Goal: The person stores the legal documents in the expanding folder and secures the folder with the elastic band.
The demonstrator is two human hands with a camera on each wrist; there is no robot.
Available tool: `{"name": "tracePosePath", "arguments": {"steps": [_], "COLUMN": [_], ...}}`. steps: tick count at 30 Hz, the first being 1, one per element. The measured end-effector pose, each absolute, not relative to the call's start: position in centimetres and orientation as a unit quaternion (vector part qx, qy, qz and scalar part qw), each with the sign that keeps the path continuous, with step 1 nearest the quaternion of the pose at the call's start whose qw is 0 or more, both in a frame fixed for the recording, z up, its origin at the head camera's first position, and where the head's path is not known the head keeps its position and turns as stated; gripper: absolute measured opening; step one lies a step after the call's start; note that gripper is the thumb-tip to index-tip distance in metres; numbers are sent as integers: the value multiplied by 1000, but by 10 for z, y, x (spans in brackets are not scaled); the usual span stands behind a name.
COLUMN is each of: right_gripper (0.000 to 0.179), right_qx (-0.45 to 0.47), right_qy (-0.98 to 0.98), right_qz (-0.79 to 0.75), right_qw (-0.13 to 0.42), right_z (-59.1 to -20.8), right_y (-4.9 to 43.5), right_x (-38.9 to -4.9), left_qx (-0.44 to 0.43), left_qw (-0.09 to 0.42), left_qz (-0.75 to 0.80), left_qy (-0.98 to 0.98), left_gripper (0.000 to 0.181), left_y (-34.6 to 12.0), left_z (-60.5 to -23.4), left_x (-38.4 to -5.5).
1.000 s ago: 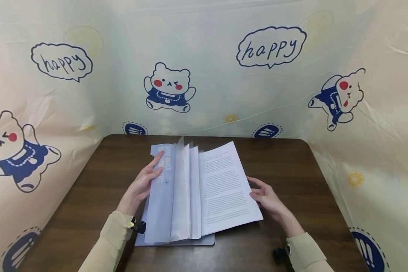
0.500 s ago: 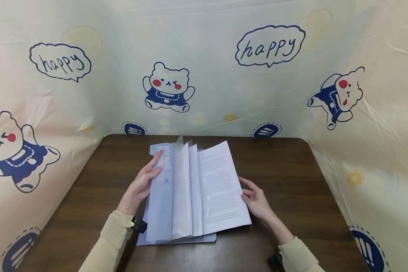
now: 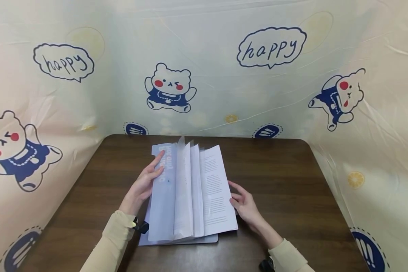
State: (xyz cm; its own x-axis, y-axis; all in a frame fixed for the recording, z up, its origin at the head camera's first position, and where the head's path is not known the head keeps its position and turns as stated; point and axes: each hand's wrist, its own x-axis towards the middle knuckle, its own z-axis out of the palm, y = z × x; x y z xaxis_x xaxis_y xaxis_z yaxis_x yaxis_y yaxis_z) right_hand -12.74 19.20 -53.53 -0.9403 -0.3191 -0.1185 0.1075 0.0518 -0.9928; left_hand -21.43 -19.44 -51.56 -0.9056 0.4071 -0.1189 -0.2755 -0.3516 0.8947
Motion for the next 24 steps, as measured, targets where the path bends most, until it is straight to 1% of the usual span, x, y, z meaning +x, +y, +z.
{"name": "tracePosePath", "arguments": {"steps": [7,9,14,17,20,24], "right_gripper": [64,63,58,57,56,56], "right_qx": [-77,-84,-125,-157,-176,-181], "right_qy": [718,729,744,736,733,737], "right_qz": [-679,-671,-656,-658,-657,-651], "right_qw": [129,104,20,-11,-22,-21], "right_z": [-534,-535,-538,-541,-544,-545], "right_y": [179,174,162,157,152,150], "right_x": [-123,-122,-118,-118,-117,-117], "left_qx": [64,65,56,52,54,58], "left_qw": [203,204,201,197,196,194], "left_qz": [822,820,816,821,824,826], "left_qy": [528,530,539,533,529,526], "left_gripper": [70,70,70,69,69,69], "left_y": [-193,-193,-191,-189,-187,-185], "left_z": [-515,-515,-514,-515,-515,-516], "left_x": [-213,-213,-213,-214,-214,-214]}}
